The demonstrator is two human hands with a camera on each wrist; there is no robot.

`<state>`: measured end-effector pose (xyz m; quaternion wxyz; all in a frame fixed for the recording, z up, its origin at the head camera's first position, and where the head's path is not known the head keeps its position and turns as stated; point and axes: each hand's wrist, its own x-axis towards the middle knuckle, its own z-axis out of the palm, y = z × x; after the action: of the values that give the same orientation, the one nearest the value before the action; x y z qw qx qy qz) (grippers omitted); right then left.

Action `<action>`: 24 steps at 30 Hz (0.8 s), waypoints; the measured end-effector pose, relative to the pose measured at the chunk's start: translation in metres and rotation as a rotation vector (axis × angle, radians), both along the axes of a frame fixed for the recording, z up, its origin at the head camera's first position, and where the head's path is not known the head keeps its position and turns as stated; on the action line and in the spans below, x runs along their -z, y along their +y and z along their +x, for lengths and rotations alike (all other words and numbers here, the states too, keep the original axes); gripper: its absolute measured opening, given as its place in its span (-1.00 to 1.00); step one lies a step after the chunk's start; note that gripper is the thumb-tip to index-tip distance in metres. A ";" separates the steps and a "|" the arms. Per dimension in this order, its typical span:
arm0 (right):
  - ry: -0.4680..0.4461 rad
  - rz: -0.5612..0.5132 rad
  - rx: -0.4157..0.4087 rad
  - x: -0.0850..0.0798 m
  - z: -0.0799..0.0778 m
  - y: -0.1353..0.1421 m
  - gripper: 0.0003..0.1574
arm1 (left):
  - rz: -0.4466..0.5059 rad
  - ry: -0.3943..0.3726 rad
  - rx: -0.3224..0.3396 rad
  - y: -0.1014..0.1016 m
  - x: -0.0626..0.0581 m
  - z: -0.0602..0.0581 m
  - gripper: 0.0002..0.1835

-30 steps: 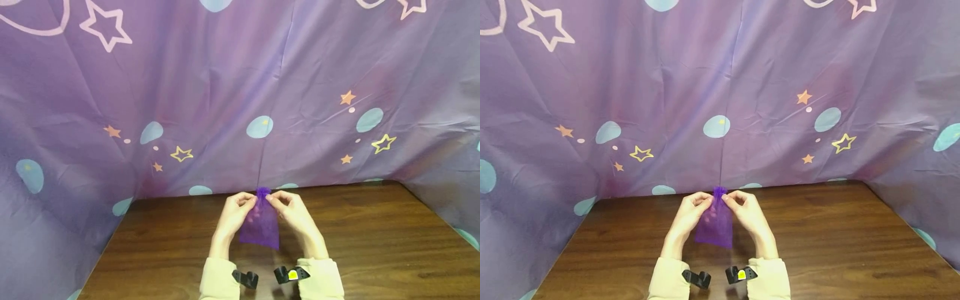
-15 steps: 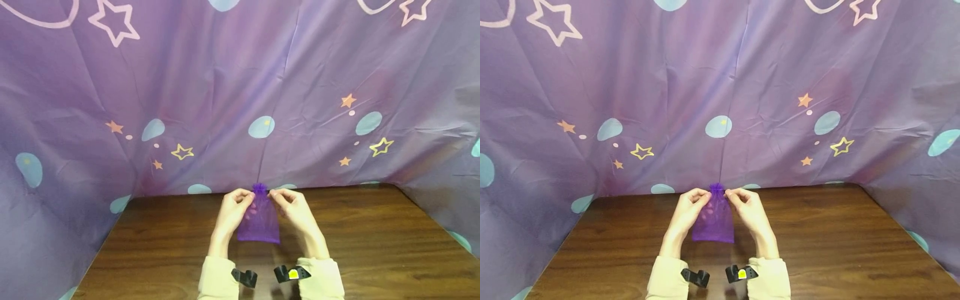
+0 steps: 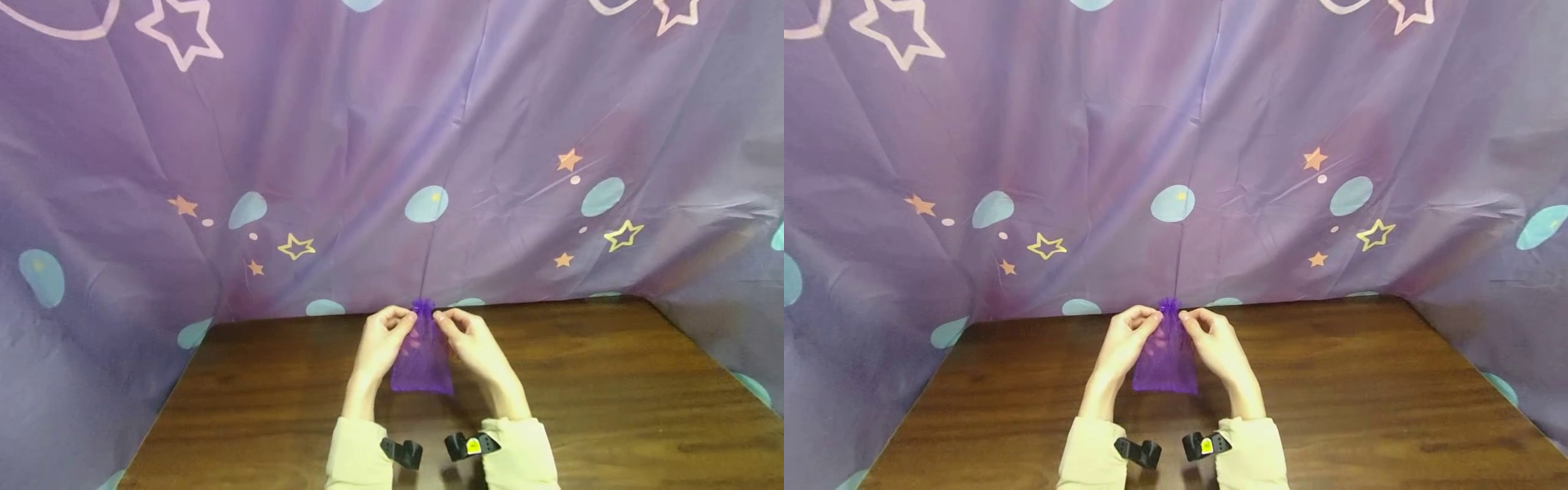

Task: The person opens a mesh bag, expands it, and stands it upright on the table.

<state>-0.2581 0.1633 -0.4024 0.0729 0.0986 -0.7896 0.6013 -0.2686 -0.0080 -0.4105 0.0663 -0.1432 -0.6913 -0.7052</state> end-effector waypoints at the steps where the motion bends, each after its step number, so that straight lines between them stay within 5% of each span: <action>1: -0.008 0.006 -0.004 -0.001 -0.001 0.000 -0.62 | 0.001 -0.002 -0.006 0.000 -0.001 -0.001 -0.77; 9: -0.011 -0.009 0.019 -0.005 0.001 0.002 -0.63 | 0.013 -0.024 0.023 0.006 -0.003 -0.001 -0.78; 17: 0.021 -0.139 0.063 -0.005 0.001 -0.002 -0.67 | 0.059 -0.033 0.022 -0.002 -0.006 -0.001 -0.77; 24: 0.050 -0.125 0.080 -0.003 0.000 -0.001 -0.68 | 0.066 -0.035 0.034 -0.008 -0.002 -0.003 -0.77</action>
<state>-0.2579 0.1623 -0.3999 0.1225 0.0771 -0.7516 0.6435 -0.2712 -0.0155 -0.4088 0.0466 -0.1402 -0.6663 -0.7309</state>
